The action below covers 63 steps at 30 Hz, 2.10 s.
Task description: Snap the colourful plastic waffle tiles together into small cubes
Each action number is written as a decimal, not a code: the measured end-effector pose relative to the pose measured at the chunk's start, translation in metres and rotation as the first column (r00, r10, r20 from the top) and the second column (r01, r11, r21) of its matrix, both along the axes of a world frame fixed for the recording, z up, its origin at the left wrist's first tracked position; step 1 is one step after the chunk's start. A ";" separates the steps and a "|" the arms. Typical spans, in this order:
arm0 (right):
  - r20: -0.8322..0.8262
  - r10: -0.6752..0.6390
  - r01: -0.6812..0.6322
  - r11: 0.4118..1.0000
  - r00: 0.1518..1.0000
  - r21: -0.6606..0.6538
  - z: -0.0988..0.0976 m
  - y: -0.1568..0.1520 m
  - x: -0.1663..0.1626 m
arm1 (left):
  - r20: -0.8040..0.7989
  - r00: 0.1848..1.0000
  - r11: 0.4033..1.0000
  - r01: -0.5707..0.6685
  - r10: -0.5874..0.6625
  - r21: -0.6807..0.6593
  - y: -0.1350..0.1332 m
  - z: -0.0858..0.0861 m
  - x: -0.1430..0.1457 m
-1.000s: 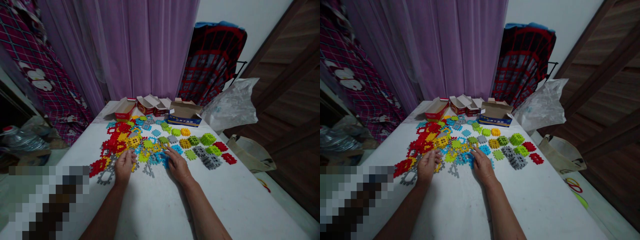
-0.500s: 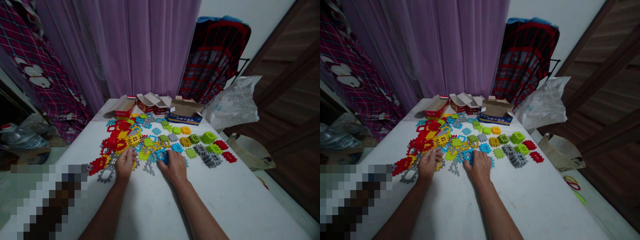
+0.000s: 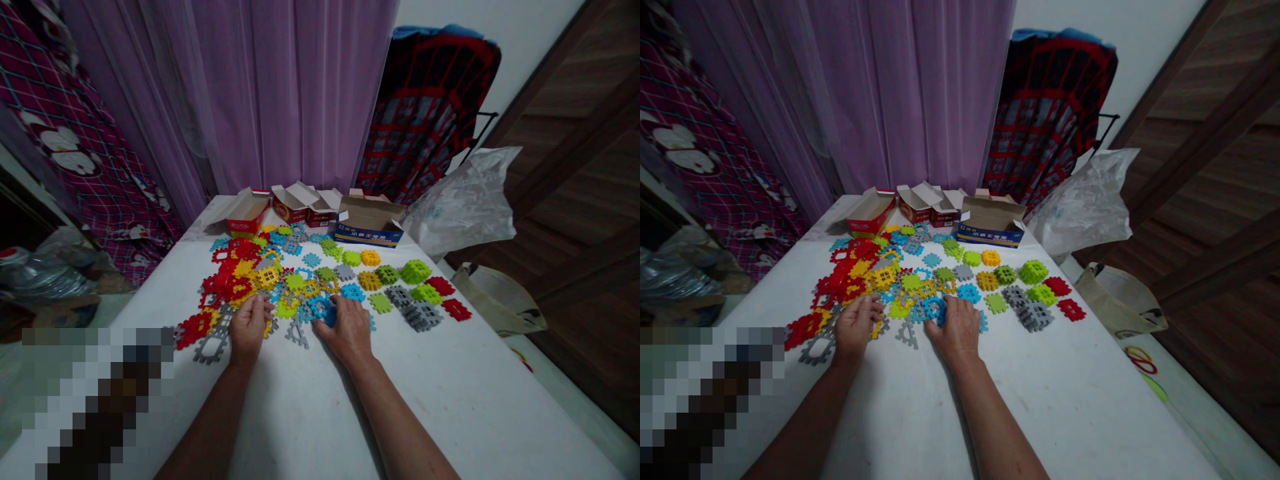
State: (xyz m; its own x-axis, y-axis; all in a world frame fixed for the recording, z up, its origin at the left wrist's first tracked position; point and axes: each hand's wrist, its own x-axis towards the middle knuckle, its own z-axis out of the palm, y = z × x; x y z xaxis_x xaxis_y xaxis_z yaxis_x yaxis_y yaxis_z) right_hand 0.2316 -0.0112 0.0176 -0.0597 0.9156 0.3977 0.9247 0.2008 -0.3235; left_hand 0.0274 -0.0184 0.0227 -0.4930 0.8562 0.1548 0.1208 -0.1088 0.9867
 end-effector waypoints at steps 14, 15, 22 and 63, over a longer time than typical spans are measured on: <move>-0.214 -0.133 0.142 0.990 0.968 0.026 0.004 0.011 0.030 | 0.001 1.000 1.000 -0.001 0.001 -0.021 0.000 -0.002 -0.002; -0.231 -0.185 0.198 0.979 0.955 0.038 0.004 0.014 0.039 | -0.005 1.000 1.000 0.002 -0.002 -0.018 0.000 -0.003 -0.002; -0.274 -0.288 0.305 0.952 0.918 0.021 -0.007 0.028 0.065 | -0.014 1.000 1.000 0.004 -0.004 -0.007 0.000 -0.002 -0.001; -0.147 -0.310 0.301 0.950 0.939 -0.083 -0.005 0.029 0.055 | -0.013 1.000 1.000 0.008 -0.008 -0.015 0.001 -0.002 -0.001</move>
